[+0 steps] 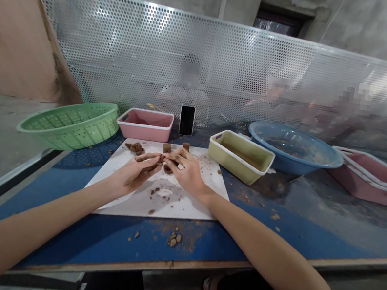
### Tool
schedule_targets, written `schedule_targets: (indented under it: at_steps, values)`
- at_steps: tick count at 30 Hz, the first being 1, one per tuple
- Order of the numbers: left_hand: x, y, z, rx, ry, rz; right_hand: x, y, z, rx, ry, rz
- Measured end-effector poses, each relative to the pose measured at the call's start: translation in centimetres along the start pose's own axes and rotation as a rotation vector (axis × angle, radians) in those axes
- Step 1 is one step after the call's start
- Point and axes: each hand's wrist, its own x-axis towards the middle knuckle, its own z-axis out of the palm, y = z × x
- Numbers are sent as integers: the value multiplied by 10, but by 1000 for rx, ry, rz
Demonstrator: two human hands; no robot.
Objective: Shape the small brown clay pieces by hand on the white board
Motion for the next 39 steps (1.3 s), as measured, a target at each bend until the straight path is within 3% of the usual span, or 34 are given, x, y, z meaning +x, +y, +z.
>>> schedule_targets:
  at_steps: [5,18,34,39]
  values:
    - [0,-1,-1,-11,11,-1,-3,4,1,-47,-60,11]
    - [3,-6,-7,72,-107,48,0,-5,-4,39,-7,-75]
    - [5,-2,-7,177,-63,99,6,2,-4,122,-59,146]
    - [5,-1,-6,138,-60,81,4,4,-4,44,-7,22]
